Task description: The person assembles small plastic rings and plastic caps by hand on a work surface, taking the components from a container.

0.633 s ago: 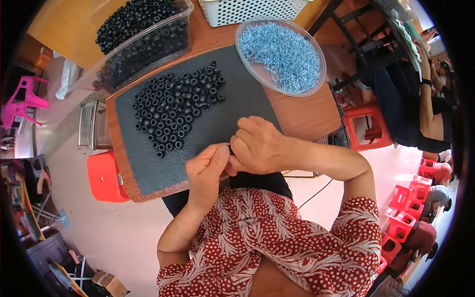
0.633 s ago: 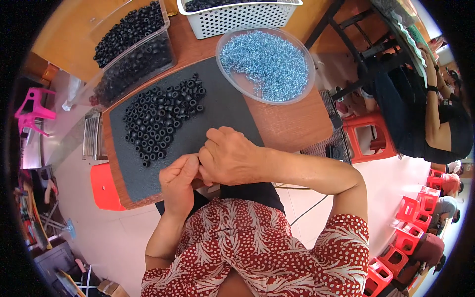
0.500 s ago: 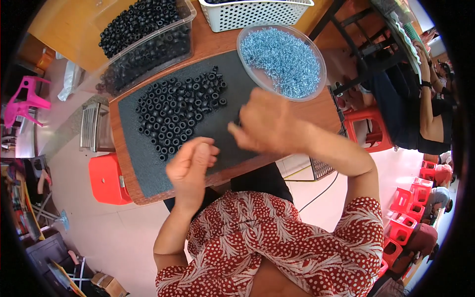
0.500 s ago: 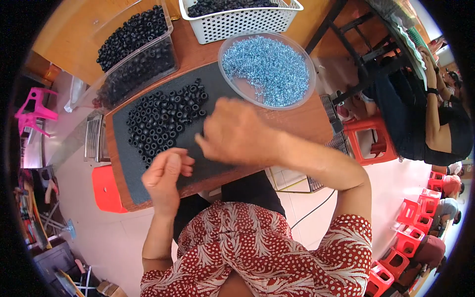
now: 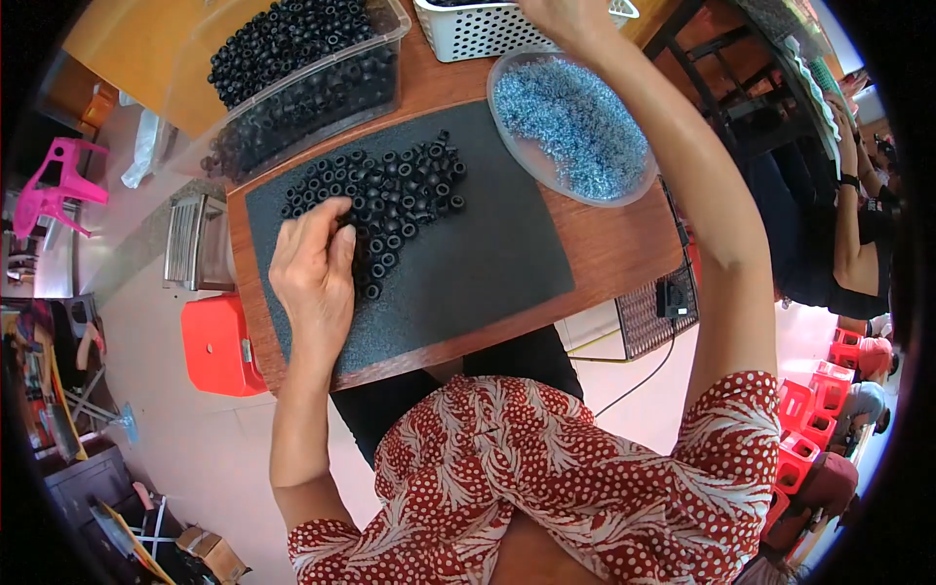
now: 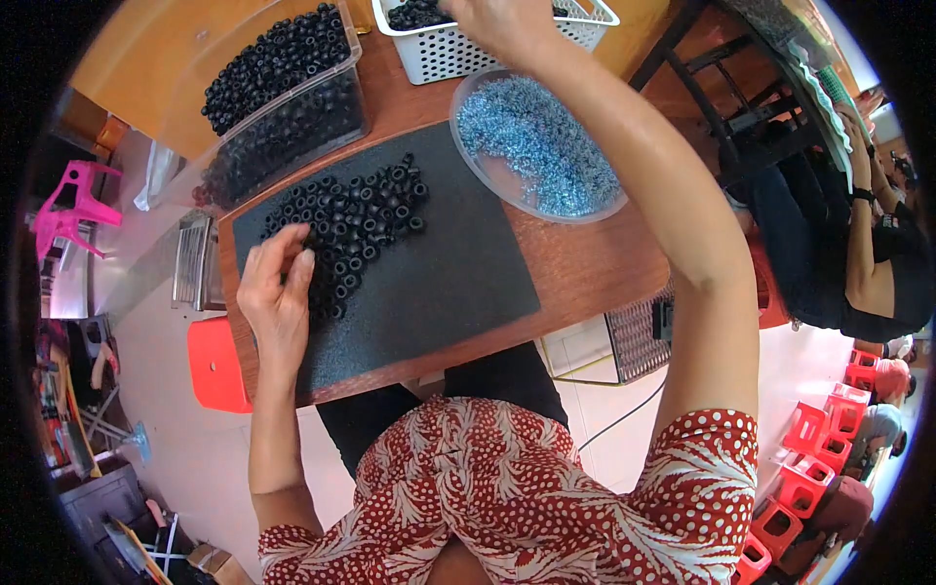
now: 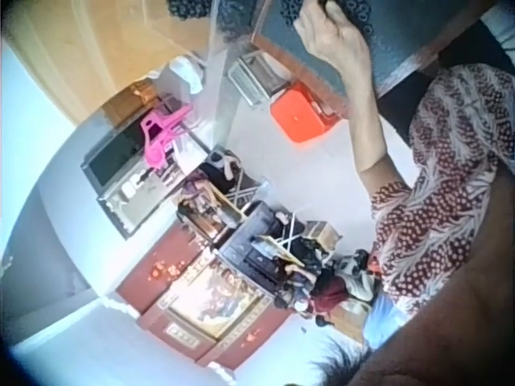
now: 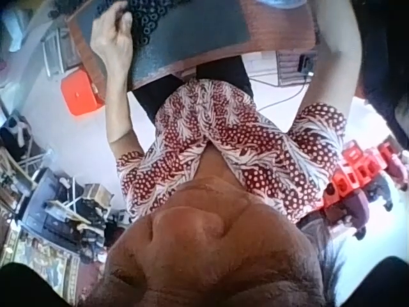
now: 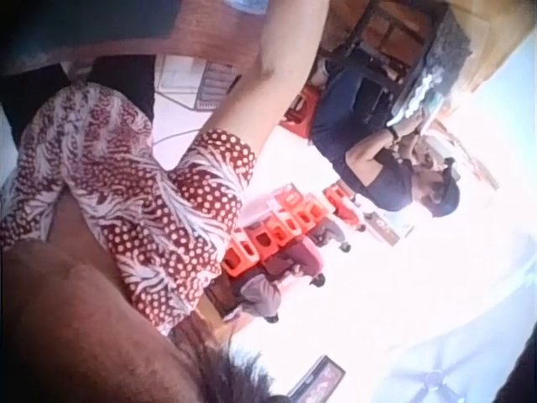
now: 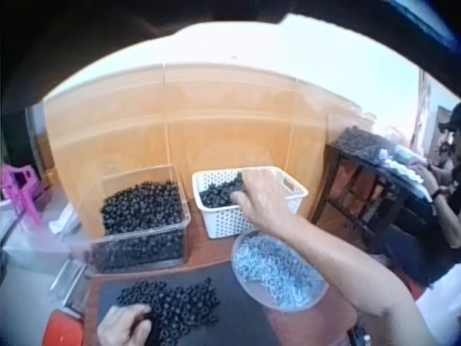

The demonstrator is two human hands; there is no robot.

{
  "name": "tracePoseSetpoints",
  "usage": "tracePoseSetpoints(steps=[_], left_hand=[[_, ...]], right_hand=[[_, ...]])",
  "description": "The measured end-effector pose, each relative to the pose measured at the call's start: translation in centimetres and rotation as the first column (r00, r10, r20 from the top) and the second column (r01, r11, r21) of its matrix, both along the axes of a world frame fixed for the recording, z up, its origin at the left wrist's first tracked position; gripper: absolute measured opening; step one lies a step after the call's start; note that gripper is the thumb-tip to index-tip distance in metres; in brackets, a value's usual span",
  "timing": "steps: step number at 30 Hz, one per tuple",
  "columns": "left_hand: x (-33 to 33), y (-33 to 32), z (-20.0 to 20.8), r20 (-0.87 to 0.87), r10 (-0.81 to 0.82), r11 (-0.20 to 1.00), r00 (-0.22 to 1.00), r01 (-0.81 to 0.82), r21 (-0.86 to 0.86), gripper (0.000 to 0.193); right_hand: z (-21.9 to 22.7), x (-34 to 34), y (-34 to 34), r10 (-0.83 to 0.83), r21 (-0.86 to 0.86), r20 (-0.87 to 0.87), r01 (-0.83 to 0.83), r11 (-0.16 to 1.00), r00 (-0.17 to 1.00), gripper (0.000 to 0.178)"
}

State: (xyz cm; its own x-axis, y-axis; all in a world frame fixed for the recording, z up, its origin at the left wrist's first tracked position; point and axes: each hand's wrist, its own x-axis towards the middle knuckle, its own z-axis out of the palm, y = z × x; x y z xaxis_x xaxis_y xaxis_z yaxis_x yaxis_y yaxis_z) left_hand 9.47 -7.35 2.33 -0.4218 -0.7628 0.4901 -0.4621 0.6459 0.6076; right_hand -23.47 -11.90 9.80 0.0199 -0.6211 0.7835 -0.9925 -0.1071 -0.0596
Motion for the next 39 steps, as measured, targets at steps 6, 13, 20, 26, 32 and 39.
tracePoseSetpoints(steps=[6,13,20,26,32,39], left_hand=[[-1.7,-2.4,-0.9,0.23,-0.121,0.924,0.966,0.194,-0.329,0.03],[-2.8,-3.2,-0.9,0.4,-0.134,0.872,0.906,0.3,-0.388,0.025],[-2.9,1.8,0.9,-0.503,0.04,0.658,0.863,0.356,0.664,0.017],[-3.4,4.5,-0.8,-0.718,0.297,0.287,0.63,0.658,0.696,0.014],[-3.9,5.5,-1.6,-0.707,0.339,0.366,0.621,0.605,0.707,0.014],[-4.0,6.3,-1.6,-0.669,0.341,0.37,0.66,0.56,0.741,0.015]], right_hand=[[-4.9,4.0,6.7,0.189,0.124,-0.042,-0.183,0.975,0.981,0.017],[-5.4,4.1,11.9,0.227,0.226,0.134,-0.253,0.941,0.965,0.016],[-6.5,7.8,15.1,0.28,0.188,0.452,-0.397,0.898,0.847,0.014],[-7.5,12.1,15.7,0.389,0.093,0.594,-0.541,0.836,0.704,0.02],[-8.5,13.8,15.7,0.391,0.032,0.593,-0.506,0.862,0.704,0.016],[-9.0,14.0,15.9,0.379,0.025,0.534,-0.462,0.886,0.756,0.017]])
